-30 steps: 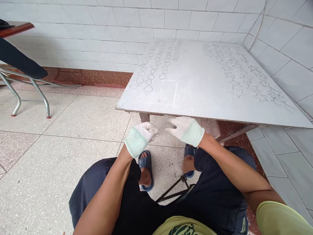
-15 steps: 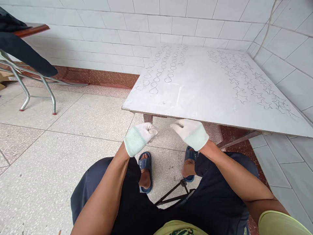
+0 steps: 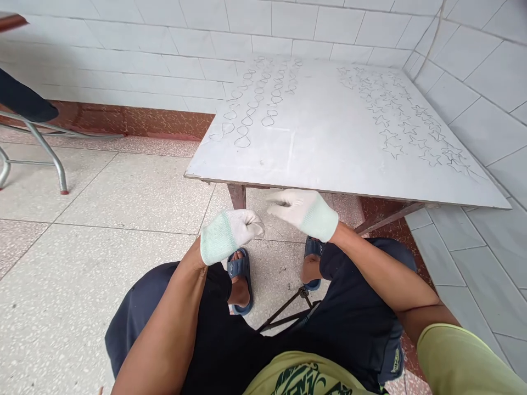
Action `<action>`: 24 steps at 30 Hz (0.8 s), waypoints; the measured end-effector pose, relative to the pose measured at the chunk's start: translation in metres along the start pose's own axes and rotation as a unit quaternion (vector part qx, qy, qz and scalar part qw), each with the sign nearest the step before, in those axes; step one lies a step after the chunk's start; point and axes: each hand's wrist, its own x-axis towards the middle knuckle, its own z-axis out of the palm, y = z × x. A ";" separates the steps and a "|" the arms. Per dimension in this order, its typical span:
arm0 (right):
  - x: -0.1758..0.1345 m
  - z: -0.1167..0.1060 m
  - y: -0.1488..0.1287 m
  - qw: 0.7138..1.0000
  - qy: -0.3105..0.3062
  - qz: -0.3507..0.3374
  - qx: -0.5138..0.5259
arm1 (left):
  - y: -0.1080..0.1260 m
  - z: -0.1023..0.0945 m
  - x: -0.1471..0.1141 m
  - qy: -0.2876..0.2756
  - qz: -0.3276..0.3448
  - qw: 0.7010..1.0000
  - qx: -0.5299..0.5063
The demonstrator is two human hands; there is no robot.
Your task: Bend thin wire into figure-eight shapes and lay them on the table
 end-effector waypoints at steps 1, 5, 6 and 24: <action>0.001 0.002 0.000 0.999 -0.024 0.013 0.038 | 0.000 0.002 0.000 0.002 0.003 1.000 -0.006; 0.002 0.007 0.003 0.975 -0.078 0.077 0.192 | 0.002 0.009 0.001 0.022 0.011 0.998 -0.066; 0.003 0.008 0.005 0.966 -0.081 0.088 0.230 | 0.003 0.010 0.001 0.027 0.010 0.996 -0.083; 0.000 0.019 0.025 0.929 -0.069 -0.186 -0.313 | 0.012 0.010 -0.003 0.023 0.030 0.998 0.055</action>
